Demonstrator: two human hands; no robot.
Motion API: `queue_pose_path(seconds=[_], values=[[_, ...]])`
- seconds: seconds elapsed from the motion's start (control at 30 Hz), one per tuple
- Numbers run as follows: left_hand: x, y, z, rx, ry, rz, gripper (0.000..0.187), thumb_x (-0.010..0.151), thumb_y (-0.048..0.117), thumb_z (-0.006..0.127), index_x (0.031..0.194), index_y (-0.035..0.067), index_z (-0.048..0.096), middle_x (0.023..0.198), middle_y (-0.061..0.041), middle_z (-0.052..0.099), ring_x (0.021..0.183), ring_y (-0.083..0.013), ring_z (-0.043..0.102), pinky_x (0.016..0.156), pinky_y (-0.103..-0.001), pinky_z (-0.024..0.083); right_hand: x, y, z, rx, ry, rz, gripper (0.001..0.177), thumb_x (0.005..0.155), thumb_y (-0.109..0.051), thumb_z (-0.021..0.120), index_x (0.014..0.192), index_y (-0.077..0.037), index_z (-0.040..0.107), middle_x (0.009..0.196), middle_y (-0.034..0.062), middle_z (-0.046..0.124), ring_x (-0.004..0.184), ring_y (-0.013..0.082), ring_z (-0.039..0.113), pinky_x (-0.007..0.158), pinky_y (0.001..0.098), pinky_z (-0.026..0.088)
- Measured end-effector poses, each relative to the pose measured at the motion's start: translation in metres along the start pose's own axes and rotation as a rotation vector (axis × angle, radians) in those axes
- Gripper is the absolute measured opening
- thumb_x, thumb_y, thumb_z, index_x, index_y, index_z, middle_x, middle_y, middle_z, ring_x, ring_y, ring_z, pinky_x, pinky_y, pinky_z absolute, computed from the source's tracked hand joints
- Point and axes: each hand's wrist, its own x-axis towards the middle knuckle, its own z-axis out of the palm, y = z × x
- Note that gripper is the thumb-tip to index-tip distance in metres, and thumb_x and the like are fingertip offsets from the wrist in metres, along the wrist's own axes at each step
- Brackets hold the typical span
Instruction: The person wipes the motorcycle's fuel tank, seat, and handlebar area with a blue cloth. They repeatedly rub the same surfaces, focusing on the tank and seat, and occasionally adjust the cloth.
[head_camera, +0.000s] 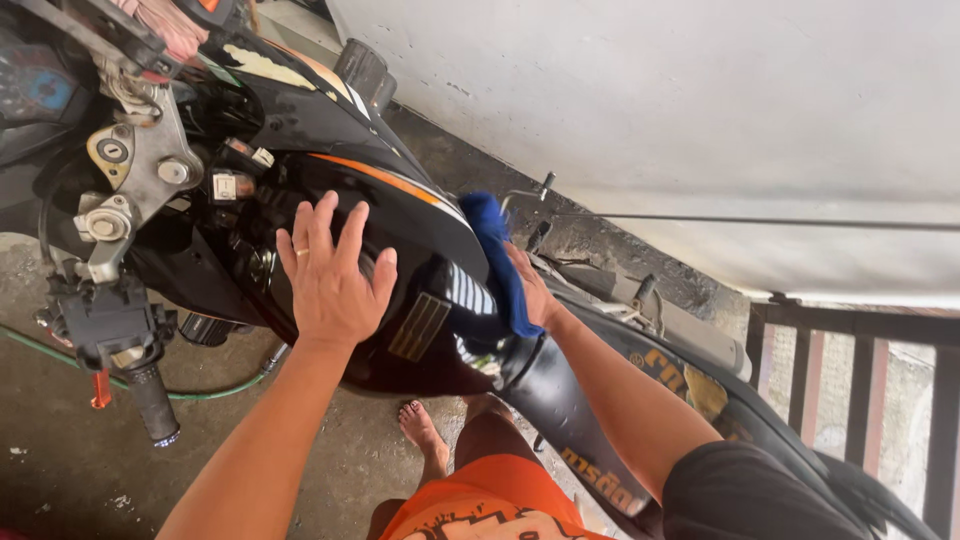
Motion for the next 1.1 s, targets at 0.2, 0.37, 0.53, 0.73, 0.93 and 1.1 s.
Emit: queue_pose_path(seconds=[0.2,0.37,0.53,0.73,0.93,1.1], values=[[0.007,0.004,-0.003,0.038,-0.051,-0.021,0.063,0.096,0.045,0.06,0.147,0.009,0.056,0.157,-0.021,0.042,0.145,-0.0501,0.037,0.116,-0.072,0.025,0.13,0.066,0.049,0.402,-0.117,-0.127,0.052,0.109,-0.022,0.055,0.156,-0.002,0.045,0.165,0.0195,0.042,0.155,0.0358,0.041,0.132,0.043,0.03],[0.006,0.009,-0.005,0.014,-0.066,-0.043,0.066,0.099,0.047,0.058,0.151,0.007,0.052,0.158,-0.021,0.041,0.147,-0.0497,0.036,0.119,-0.069,0.023,0.186,0.02,0.032,0.383,-0.395,-0.004,0.054,0.104,-0.03,0.056,0.149,0.0,0.049,0.161,0.0189,0.042,0.149,0.0325,0.036,0.122,0.0409,0.026],[0.009,0.01,-0.005,0.003,-0.067,-0.073,0.067,0.098,0.048,0.055,0.151,0.007,0.052,0.158,-0.021,0.042,0.148,-0.0484,0.036,0.12,-0.068,0.024,0.075,0.011,-0.004,0.721,-0.116,0.441,0.053,0.108,-0.03,0.047,0.153,-0.003,0.04,0.161,0.0157,0.045,0.151,0.0268,0.04,0.125,0.0367,0.025],[0.005,0.009,0.0,0.014,-0.08,-0.076,0.068,0.1,0.05,0.053,0.15,0.005,0.051,0.158,-0.02,0.041,0.148,-0.0474,0.038,0.121,-0.068,0.025,-0.006,0.05,0.037,0.507,-0.026,0.268,0.048,0.105,-0.022,0.056,0.146,0.004,0.052,0.156,0.0191,0.049,0.15,0.0312,0.042,0.128,0.0391,0.029],[0.004,0.005,0.001,-0.035,-0.035,-0.081,0.072,0.103,0.054,0.049,0.153,0.003,0.048,0.161,-0.026,0.035,0.15,-0.0497,0.035,0.121,-0.068,0.026,0.184,0.021,0.033,0.597,-0.411,0.146,0.063,0.102,-0.04,0.06,0.152,-0.002,0.051,0.171,0.0142,0.032,0.164,0.0394,0.017,0.131,0.0477,0.018],[-0.001,0.003,0.005,0.005,0.05,-0.052,0.075,0.108,0.057,0.041,0.158,0.002,0.042,0.167,-0.031,0.026,0.157,-0.053,0.025,0.126,-0.07,0.021,0.262,-0.094,0.021,-0.024,-0.655,0.246,0.068,0.094,-0.062,0.047,0.153,-0.029,0.041,0.167,0.0029,0.023,0.153,0.0413,0.017,0.116,0.0623,0.019]])
